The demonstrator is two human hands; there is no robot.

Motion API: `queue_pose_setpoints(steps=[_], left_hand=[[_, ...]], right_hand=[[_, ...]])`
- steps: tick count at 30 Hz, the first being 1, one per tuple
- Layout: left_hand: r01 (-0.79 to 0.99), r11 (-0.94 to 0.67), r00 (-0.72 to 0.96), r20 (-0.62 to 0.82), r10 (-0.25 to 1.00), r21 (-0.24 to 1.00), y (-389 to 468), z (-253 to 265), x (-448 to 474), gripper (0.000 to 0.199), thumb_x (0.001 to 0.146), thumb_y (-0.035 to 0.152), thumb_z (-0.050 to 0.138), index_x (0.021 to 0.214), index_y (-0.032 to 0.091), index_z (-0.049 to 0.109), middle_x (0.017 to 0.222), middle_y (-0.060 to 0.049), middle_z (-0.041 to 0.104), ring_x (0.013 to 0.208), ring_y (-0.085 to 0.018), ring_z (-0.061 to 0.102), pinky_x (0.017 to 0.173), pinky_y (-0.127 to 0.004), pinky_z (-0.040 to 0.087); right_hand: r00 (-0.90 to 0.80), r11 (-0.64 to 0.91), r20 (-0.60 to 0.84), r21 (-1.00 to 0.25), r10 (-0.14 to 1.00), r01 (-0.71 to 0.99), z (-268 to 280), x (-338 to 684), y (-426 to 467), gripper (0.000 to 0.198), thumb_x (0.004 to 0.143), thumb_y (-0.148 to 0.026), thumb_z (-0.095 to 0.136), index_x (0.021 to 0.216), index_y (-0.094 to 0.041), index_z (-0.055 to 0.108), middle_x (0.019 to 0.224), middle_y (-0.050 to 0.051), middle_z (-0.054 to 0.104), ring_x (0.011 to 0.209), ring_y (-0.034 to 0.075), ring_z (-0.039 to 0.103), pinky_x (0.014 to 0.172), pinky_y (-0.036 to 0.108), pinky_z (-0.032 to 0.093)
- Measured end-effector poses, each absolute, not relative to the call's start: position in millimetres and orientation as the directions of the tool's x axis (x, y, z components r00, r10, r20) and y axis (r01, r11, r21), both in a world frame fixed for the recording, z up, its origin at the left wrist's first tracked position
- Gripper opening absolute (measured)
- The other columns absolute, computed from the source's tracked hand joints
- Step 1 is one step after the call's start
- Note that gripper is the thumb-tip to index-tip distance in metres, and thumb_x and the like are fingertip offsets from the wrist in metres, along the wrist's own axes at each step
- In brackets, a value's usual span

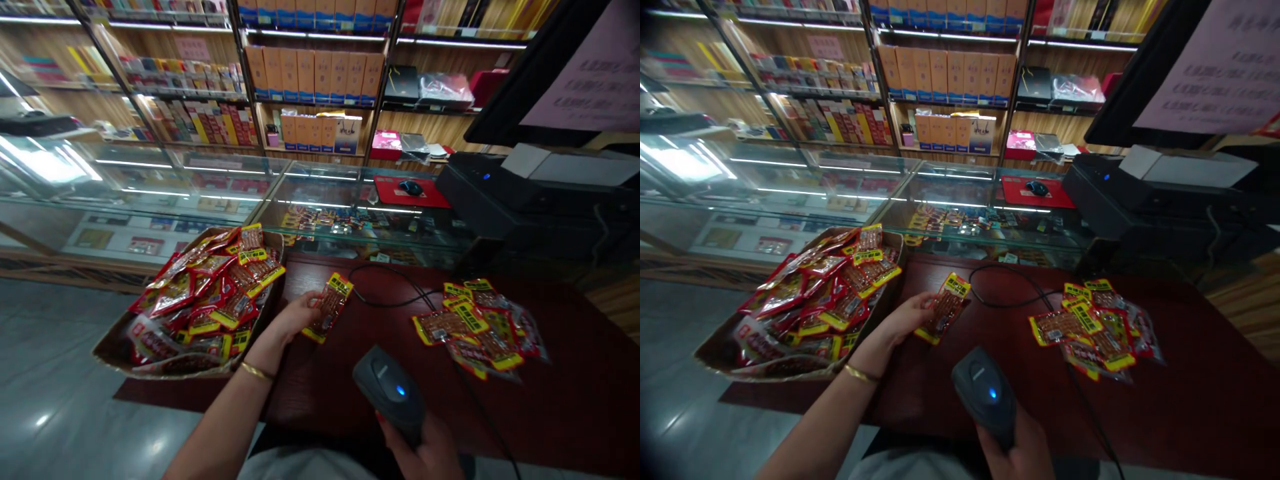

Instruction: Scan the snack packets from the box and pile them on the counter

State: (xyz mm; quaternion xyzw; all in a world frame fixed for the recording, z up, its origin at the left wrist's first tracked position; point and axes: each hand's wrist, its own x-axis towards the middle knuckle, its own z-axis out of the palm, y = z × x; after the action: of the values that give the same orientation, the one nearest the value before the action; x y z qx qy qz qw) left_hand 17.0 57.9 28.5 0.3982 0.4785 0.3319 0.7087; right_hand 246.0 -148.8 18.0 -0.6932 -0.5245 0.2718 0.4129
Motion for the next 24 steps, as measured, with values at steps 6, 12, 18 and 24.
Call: queue_pose_setpoints(steps=[6,12,18,24], left_hand=[[-0.088,0.524,0.448,-0.436,0.781,0.847,62,24,17,0.047,0.068,0.028,0.084,0.112,0.014,0.080,0.108,-0.010,0.080,0.089,-0.021,0.075,0.083,-0.029,0.056],[-0.086,0.527,0.409,-0.452,0.793,0.846,62,15,16,0.046,0.066,0.030,0.086,0.109,0.015,0.081,0.104,-0.010,0.081,0.089,-0.022,0.074,0.084,-0.031,0.055],[-0.036,0.465,0.394,-0.415,0.820,0.884,62,15,17,0.039,0.070,0.030,0.082,0.106,0.015,0.081,0.098,-0.010,0.081,0.089,-0.024,0.074,0.082,-0.032,0.054],[-0.046,0.499,0.411,-0.439,0.799,0.865,61,20,16,0.039,0.070,0.029,0.082,0.107,0.016,0.081,0.103,-0.009,0.081,0.087,-0.023,0.075,0.080,-0.032,0.056]], right_hand=[[0.186,-0.059,0.056,-0.825,0.981,0.562,26,246,-151,0.047,0.091,-0.064,0.060,0.081,-0.022,0.077,0.059,0.005,0.073,0.057,0.024,0.071,0.070,0.031,0.060],[0.094,-0.042,0.020,-0.787,0.995,0.616,21,254,-154,0.040,0.095,-0.056,0.059,0.090,-0.021,0.077,0.059,0.003,0.071,0.052,0.022,0.066,0.061,0.029,0.054],[0.062,0.008,0.064,-0.757,0.996,0.653,21,255,-151,0.041,0.098,-0.053,0.057,0.104,-0.019,0.078,0.061,0.003,0.073,0.049,0.021,0.065,0.059,0.028,0.053],[0.074,0.004,0.068,-0.764,0.995,0.645,25,253,-150,0.037,0.098,-0.048,0.057,0.103,-0.018,0.078,0.073,0.006,0.078,0.060,0.023,0.072,0.066,0.027,0.056]])
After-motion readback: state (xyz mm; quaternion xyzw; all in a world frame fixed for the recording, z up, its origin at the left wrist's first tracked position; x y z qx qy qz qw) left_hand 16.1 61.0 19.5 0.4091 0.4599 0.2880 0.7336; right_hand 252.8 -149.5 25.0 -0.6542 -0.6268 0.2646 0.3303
